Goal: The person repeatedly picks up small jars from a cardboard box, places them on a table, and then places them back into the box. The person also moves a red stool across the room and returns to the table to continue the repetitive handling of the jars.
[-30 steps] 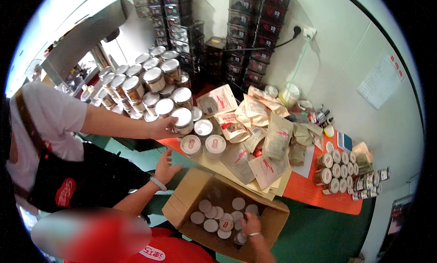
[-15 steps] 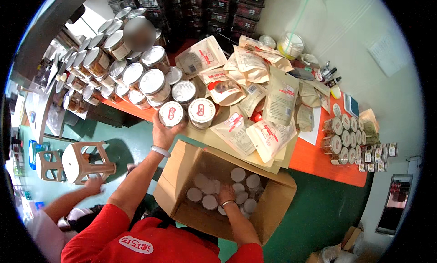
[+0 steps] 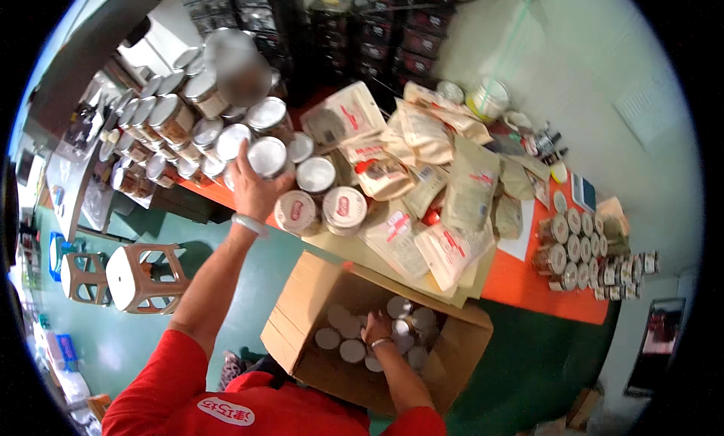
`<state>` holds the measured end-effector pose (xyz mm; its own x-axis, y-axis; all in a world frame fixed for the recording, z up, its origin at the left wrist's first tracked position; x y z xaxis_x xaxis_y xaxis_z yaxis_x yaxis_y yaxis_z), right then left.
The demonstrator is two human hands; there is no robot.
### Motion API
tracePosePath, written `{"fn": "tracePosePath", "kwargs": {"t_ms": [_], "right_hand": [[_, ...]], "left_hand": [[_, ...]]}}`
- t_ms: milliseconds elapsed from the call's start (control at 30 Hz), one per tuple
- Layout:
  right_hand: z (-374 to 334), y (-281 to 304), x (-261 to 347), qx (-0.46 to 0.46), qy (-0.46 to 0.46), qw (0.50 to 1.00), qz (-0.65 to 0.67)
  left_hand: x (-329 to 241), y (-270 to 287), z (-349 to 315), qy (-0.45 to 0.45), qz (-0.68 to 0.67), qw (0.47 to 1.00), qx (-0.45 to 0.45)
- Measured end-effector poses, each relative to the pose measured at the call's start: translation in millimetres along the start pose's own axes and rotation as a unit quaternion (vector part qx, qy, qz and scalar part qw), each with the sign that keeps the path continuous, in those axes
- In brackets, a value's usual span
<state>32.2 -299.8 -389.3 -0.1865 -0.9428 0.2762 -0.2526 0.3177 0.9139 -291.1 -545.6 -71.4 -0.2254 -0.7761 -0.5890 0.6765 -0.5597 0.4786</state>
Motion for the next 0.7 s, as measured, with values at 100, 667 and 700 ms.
{"fn": "tracePosePath", "kwargs": {"t_ms": [100, 667, 700], "right_hand": [[0.8, -6.4, -1.8, 0.109, -0.062, 0.992, 0.015], [41.2, -76.4, 44.2, -0.091, -0.119, 0.983, 0.107], [30.7, -57.3, 48.6, -0.037, -0.137, 0.977, 0.158]], "left_hand": [[10.8, -10.2, -2.2, 0.033, 0.022, 0.999, 0.008], [-6.3, 144.3, -120.3, 0.325, -0.414, 0.611, 0.591], [-5.9, 152.3, -144.6, 0.375, -0.418, 0.553, 0.615]]}}
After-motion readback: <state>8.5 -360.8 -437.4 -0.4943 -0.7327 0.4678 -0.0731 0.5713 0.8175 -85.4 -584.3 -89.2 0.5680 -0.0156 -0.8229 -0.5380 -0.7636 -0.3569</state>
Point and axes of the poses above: each hand's wrist, its own z-axis towards the middle knuckle, its own y-axis out of the back of the hand, x = y × z, the point moved 8 cm from there along z, towards the middle knuckle, and after that the axes turned 13 degrees about -x, right-handed, at the moved point
